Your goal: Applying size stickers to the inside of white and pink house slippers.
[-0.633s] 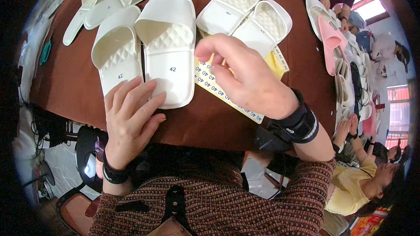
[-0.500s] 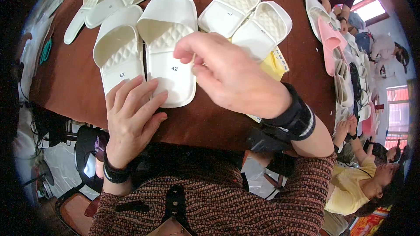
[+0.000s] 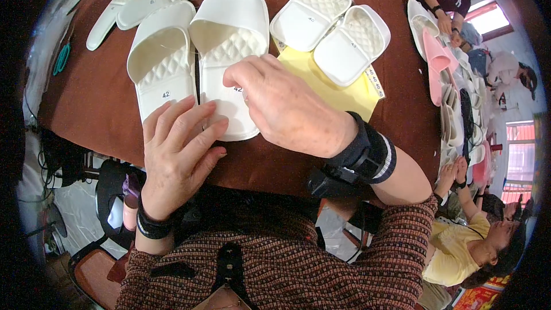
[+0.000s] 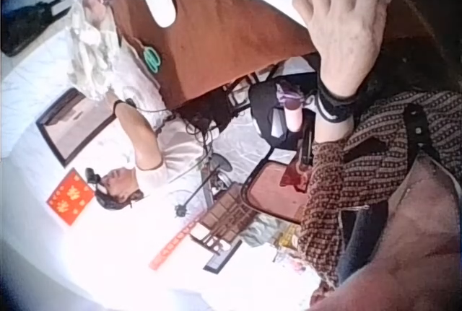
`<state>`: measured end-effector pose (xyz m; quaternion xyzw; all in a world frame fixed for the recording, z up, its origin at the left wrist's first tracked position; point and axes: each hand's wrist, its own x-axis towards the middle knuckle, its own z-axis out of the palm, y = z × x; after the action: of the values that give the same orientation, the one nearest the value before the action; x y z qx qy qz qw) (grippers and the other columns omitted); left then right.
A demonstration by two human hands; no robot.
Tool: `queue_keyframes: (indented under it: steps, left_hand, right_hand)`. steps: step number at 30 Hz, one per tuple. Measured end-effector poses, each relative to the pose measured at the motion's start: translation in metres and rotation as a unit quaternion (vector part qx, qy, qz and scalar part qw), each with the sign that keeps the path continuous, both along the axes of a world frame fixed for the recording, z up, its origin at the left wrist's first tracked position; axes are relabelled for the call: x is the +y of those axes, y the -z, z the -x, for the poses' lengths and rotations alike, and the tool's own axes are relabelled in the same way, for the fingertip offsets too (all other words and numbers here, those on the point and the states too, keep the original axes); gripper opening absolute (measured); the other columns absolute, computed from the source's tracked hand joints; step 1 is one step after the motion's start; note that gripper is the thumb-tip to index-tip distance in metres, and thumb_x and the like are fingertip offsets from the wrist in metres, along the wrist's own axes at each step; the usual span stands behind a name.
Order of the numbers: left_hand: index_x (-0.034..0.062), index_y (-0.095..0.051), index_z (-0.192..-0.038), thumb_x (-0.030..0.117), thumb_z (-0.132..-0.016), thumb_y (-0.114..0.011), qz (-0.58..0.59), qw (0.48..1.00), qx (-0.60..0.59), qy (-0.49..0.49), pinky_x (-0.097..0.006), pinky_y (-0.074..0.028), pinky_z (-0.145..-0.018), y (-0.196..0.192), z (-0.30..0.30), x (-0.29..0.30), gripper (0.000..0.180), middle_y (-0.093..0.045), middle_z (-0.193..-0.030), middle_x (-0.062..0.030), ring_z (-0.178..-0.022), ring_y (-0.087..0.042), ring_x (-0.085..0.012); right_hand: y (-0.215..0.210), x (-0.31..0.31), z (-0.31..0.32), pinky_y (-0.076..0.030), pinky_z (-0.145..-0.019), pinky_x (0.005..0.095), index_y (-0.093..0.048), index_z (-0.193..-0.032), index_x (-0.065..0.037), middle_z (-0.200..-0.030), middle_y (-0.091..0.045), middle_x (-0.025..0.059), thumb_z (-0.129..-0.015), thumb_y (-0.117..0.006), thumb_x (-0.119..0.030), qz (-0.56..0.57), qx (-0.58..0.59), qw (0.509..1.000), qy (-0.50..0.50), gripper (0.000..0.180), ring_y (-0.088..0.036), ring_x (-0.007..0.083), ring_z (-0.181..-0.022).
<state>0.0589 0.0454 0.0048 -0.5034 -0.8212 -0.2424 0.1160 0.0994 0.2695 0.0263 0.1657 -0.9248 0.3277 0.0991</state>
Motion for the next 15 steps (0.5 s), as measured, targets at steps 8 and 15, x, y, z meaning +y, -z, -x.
queue_keyframes:
  steps: [8, 15]
  left_hand:
    - [0.0140, -0.070, -0.111, 0.019, -0.072, -0.077, 0.000, 1.000, 0.001, 0.002, -0.048, -0.038, -0.104, 0.0000, 0.0004, 0.0014, 0.040, -0.061, -0.127, -0.0049, -0.123, -0.053, -0.0289]
    - [0.0145, -0.070, -0.110, 0.021, -0.073, -0.077, -0.001, 1.000, 0.000, -0.001, -0.048, -0.038, -0.104, -0.0002, 0.0007, 0.0015, 0.039, -0.062, -0.127, -0.0049, -0.122, -0.053, -0.0290]
  right_hand:
    - [0.0035, 0.0009, 0.0046, -0.048, -0.086, 0.0441, -0.051, -0.107, 0.000, -0.102, -0.059, 0.0174, -0.083, -0.050, 0.008, 0.011, 0.001, 1.000, 0.008, 0.026, -0.058, 0.0375, -0.099]
    - [0.0034, 0.0002, 0.0060, -0.050, -0.082, 0.0379, -0.050, -0.110, 0.000, -0.101, -0.058, 0.0147, -0.084, -0.051, 0.009, 0.023, -0.016, 0.999, 0.017, 0.027, -0.058, 0.0292, -0.091]
